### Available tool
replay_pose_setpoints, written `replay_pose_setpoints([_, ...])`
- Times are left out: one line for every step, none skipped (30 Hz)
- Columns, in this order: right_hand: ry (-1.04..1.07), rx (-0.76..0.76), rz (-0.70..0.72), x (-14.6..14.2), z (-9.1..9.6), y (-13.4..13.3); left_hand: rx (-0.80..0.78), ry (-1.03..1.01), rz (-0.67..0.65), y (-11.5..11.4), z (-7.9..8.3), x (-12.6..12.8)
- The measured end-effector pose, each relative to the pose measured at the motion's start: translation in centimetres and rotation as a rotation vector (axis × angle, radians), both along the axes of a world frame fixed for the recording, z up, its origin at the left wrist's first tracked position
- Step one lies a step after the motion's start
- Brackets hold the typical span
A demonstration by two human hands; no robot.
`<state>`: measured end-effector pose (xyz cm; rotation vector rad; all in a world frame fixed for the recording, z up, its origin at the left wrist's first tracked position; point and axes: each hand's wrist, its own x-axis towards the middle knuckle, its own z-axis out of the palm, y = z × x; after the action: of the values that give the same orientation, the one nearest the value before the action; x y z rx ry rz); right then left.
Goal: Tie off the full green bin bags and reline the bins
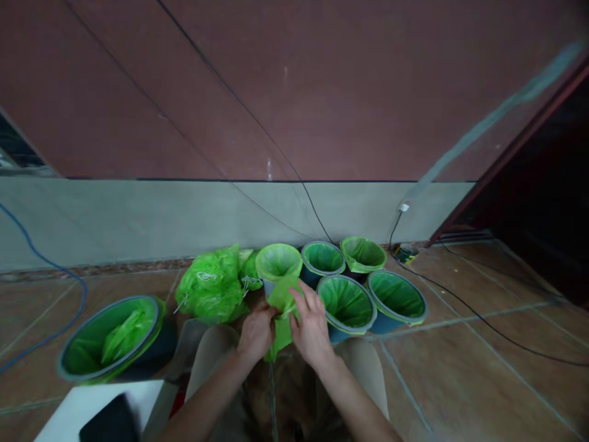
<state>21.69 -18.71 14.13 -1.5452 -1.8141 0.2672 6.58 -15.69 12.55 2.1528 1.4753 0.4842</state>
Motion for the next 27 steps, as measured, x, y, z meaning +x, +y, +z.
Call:
replay_pose_setpoints([-0.129,0.000,0.068,0.1,0.2,-0.1,0.000,0.024,-0.037,0.0,0.0,-0.1])
replay_pose_setpoints([-0.234,-0.027,0.134,0.0,0.4,-0.1,0.004,0.043,-0.068,0.1,0.0,-0.2])
replay_pose_setpoints([-0.316,-0.074,0.187,-0.1,0.4,-0.1,0.011,0.057,-0.092,0.2,0.0,-0.3])
replay_pose_setpoints([-0.375,-0.132,0.218,-0.2,0.4,-0.1,0.020,0.066,-0.113,0.3,-0.2,-0.4])
replay_pose_setpoints([-0.417,-0.196,0.222,-0.4,0.2,0.0,0.028,0.070,-0.121,0.4,-0.3,-0.6])
replay_pose_setpoints([-0.447,-0.267,0.202,-0.6,0.0,0.2,0.033,0.074,-0.115,0.6,-0.5,-0.7])
replay_pose_setpoints([-0.465,-0.336,0.167,-0.9,-0.3,0.3,0.035,0.076,-0.091,0.7,-0.8,-0.8])
replay_pose_setpoints([-0.467,-0.399,0.126,-1.1,-0.7,0.5,0.037,0.078,-0.053,0.8,-1.1,-0.9])
replay_pose_setpoints([-0.452,-0.446,0.089,-1.3,-1.0,0.6,0.038,0.080,0.000,0.9,-1.4,-1.0])
replay_pose_setpoints([-0.422,-0.476,0.060,-1.6,-1.4,0.7,0.036,0.078,0.064,1.0,-1.6,-1.1])
replay_pose_setpoints([-0.379,-0.488,0.041,-1.9,-1.8,0.7,0.027,0.068,0.134,1.0,-1.8,-1.1])
replay_pose_setpoints([-0.321,-0.482,0.032,-2.2,-2.3,0.7,0.010,0.045,0.199,1.1,-2.0,-1.2])
replay_pose_setpoints([-0.248,-0.467,0.032,-2.6,-2.7,0.6,-0.018,0.005,0.257,1.1,-2.1,-1.2])
replay_pose_setpoints([-0.161,-0.451,0.045,-3.0,-3.0,0.4,-0.052,-0.060,0.309,1.2,-2.3,-1.3])
replay_pose_setpoints([-0.059,-0.438,0.058,-3.3,-3.3,0.2,-0.088,-0.140,0.349,1.2,-2.4,-1.4])
replay_pose_setpoints([0.051,-0.431,0.073,-3.6,-3.6,-0.1,-0.117,-0.222,0.376,1.2,-2.5,-1.5])
replay_pose_setpoints([0.164,-0.429,0.087,-3.9,-3.8,-0.4,-0.136,-0.287,0.390,1.2,-2.6,-1.6])
replay_pose_setpoints([0.264,-0.434,0.095,-4.1,-3.9,-0.6,-0.149,-0.342,0.400,1.2,-2.8,-1.6])
replay_pose_setpoints([0.345,-0.449,0.096,-4.1,-3.9,-0.8,-0.161,-0.395,0.413,1.1,-2.9,-1.7])
replay_pose_setpoints([0.406,-0.468,0.093,-4.1,-3.9,-1.0,-0.178,-0.455,0.426,0.9,-3.1,-1.6])
replay_pose_setpoints([0.455,-0.487,0.098,-4.1,-3.9,-1.0,-0.209,-0.534,0.445,0.6,-3.2,-1.5])
replay_pose_setpoints([0.496,-0.501,0.112,-4.0,-3.9,-1.0,-0.260,-0.647,0.466,0.2,-3.2,-1.4])
replay_pose_setpoints([0.533,-0.508,0.135,-3.8,-4.1,-1.0,-0.336,-0.781,0.483,-0.3,-3.1,-1.3])
replay_pose_setpoints([0.568,-0.505,0.166,-3.6,-4.3,-0.9,-0.431,-0.919,0.489,-0.7,-2.9,-1.2])
replay_pose_setpoints([0.601,-0.492,0.197,-3.4,-4.6,-0.8,-0.537,-1.045,0.479,-1.2,-2.6,-1.1])
replay_pose_setpoints([0.629,-0.473,0.219,-3.2,-5.0,-0.7,-0.646,-1.149,0.460,-1.7,-2.2,-1.1])
replay_pose_setpoints([0.652,-0.449,0.224,-2.9,-5.3,-0.6,-0.741,-1.218,0.445,-2.1,-1.8,-1.3])
